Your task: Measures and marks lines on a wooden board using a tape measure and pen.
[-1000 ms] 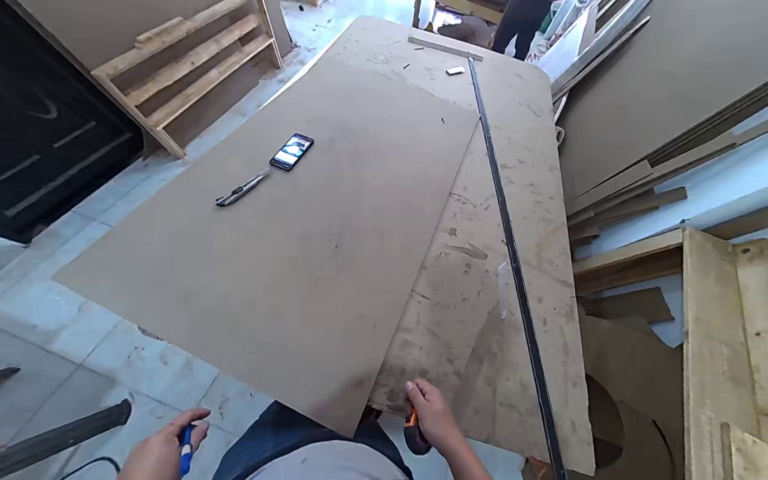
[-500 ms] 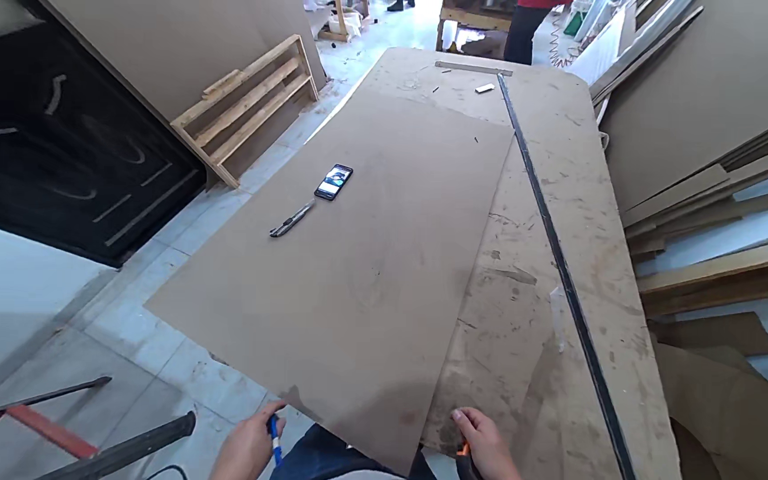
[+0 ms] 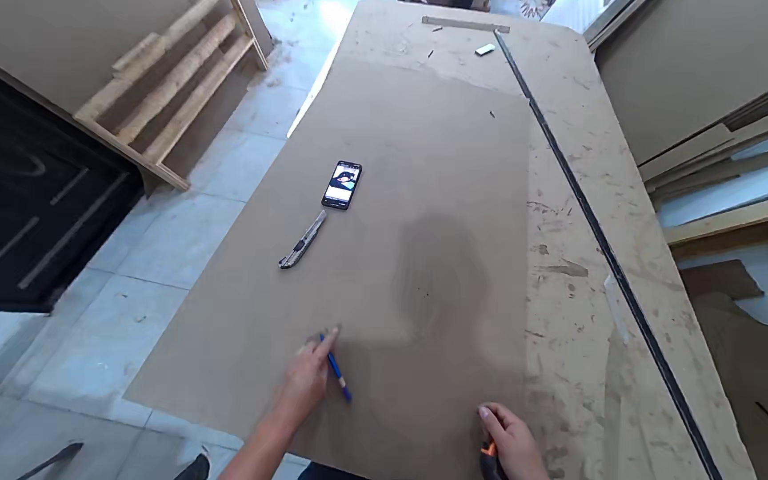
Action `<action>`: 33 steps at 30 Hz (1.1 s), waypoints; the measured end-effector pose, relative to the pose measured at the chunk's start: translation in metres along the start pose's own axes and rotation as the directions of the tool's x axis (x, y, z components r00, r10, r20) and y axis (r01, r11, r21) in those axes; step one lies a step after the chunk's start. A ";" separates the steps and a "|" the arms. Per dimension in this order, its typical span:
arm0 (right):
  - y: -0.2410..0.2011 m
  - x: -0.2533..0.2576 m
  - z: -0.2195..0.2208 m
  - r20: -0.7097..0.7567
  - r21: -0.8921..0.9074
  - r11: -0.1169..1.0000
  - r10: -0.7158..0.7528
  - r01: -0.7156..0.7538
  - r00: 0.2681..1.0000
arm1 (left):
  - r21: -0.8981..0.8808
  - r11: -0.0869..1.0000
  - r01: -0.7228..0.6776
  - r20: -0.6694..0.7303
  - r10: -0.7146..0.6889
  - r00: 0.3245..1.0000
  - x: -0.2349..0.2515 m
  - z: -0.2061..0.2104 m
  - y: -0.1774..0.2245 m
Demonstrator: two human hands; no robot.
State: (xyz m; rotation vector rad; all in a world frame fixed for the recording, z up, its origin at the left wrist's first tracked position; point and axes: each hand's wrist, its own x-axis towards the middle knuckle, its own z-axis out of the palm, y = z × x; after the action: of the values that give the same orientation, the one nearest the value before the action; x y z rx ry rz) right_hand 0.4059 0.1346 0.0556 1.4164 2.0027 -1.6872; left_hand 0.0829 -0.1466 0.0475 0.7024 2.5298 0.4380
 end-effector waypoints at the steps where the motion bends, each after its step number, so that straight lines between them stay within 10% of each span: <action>1: -0.015 0.006 0.011 -0.008 0.014 1.000 -0.014 0.015 1.000 | -0.008 1.000 0.000 -0.038 0.000 0.999 0.018 -0.012 -0.010; 9: -0.180 0.191 0.044 -0.094 0.061 0.926 -0.366 0.372 0.926 | 0.016 0.987 0.160 -0.288 -0.149 0.946 0.207 -0.091 -0.041; 15: -0.292 0.383 0.055 -0.391 0.264 0.636 -0.617 0.725 0.683 | 0.180 0.896 -0.406 -0.292 0.442 0.848 0.259 -0.060 -0.001; 21: -0.298 0.399 0.050 -0.345 0.276 0.570 -0.693 0.774 0.633 | 0.216 0.839 -0.500 -0.328 0.545 0.772 0.327 -0.072 -0.004; 33: -0.303 0.402 0.045 -0.314 0.312 0.602 -0.665 0.735 0.678 | 0.180 0.966 -0.184 -0.351 0.238 0.906 0.294 -0.093 -0.010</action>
State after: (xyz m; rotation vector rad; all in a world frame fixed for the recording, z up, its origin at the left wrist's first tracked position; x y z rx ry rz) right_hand -0.0497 0.3419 -0.0143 0.8818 2.6486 -2.5203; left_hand -0.1916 -0.0097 0.0167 1.0432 2.8724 0.5068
